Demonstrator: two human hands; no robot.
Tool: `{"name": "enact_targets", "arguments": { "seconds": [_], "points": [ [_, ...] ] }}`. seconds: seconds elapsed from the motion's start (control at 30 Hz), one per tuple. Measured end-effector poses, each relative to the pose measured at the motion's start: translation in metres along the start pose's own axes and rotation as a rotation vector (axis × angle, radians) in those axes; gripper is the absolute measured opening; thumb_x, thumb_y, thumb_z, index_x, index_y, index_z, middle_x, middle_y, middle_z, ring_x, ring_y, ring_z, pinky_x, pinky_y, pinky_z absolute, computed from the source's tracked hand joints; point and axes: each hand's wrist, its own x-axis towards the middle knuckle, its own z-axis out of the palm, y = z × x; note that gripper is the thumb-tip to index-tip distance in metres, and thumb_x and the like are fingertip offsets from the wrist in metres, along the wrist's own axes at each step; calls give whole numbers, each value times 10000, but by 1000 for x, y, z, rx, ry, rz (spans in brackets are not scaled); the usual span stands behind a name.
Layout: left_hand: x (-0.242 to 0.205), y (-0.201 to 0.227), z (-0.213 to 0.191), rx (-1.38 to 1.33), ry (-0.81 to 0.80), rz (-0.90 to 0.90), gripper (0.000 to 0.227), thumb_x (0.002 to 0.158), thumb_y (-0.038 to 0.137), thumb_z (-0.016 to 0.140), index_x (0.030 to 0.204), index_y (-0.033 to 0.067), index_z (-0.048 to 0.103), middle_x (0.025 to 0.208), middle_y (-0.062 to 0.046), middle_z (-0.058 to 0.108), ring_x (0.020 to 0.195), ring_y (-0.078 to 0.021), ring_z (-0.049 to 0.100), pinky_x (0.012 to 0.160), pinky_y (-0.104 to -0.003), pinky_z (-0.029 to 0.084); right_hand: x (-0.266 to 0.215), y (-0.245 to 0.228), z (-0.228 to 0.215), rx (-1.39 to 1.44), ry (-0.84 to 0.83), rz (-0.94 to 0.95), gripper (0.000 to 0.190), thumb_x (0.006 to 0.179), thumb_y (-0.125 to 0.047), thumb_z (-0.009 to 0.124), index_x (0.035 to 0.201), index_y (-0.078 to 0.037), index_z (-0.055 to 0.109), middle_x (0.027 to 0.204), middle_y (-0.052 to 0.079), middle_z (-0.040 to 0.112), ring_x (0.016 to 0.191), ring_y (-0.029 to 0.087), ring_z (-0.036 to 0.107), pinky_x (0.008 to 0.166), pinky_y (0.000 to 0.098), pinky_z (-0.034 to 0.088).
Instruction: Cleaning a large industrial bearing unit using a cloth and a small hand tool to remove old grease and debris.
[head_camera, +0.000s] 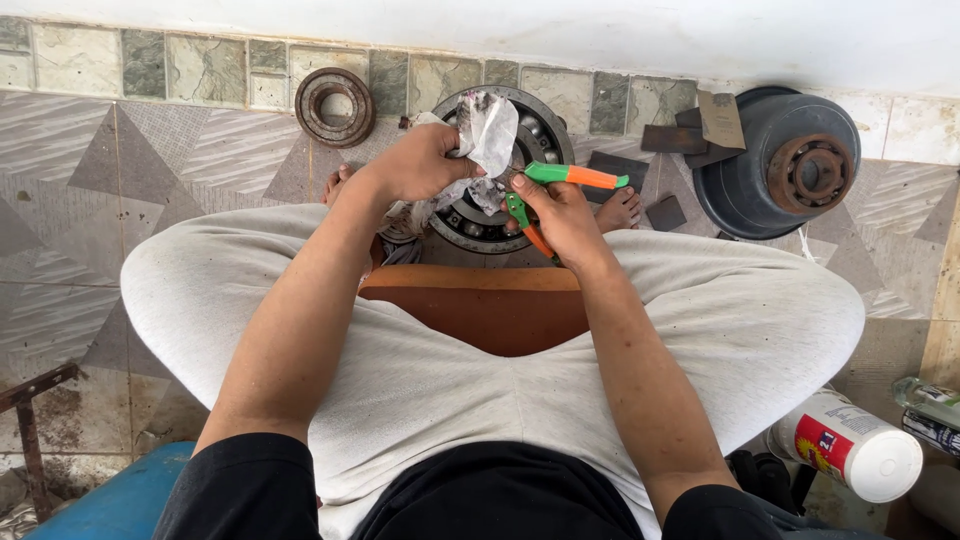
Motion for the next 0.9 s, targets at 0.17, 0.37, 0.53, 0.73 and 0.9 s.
{"name": "enact_targets", "arguments": {
  "seconds": [0.17, 0.37, 0.53, 0.73, 0.9],
  "points": [
    [-1, -13, -10, -9, 31, 42, 219, 975, 275, 764, 868, 85, 739, 732, -70, 668, 708, -247, 647, 750, -392, 508, -13, -7, 9, -141, 14, -149, 303, 1121, -274, 672, 1208, 12, 725, 883, 179, 759, 775, 250, 756, 743, 338, 596],
    [-3, -10, -17, -53, 30, 9, 184, 952, 298, 779, 860, 141, 750, 720, 1, 644, 704, -187, 614, 732, -338, 496, -3, 41, -17, -56, -69, -149, 371, 1066, -133, 736, 1394, -1, 625, 947, 126, 742, 724, 162, 728, 669, 290, 598],
    [-6, -14, -26, 23, 27, -21, 232, 944, 313, 771, 923, 82, 761, 773, -94, 666, 761, -285, 653, 753, -415, 508, -20, -1, -7, -58, -150, -119, 476, 1024, -120, 774, 1381, -81, 461, 1018, 111, 730, 837, 134, 709, 788, 273, 564],
    [-2, -25, -22, 370, 61, -146, 363, 973, 372, 717, 1115, 43, 781, 997, -237, 762, 1023, -479, 729, 884, -561, 570, -35, 40, -34, -1234, -295, -120, 506, 802, -365, 820, 1126, -252, 448, 1116, 69, 594, 1071, 378, 578, 903, 502, 455],
    [5, -31, -15, 496, 50, -196, 424, 938, 444, 716, 1205, 120, 775, 1125, -200, 769, 1139, -457, 714, 960, -594, 573, -36, 85, -31, -1588, -256, -193, 623, 719, -218, 828, 1153, -213, 381, 1131, 64, 473, 1055, 302, 567, 803, 420, 410]
  ]
}}
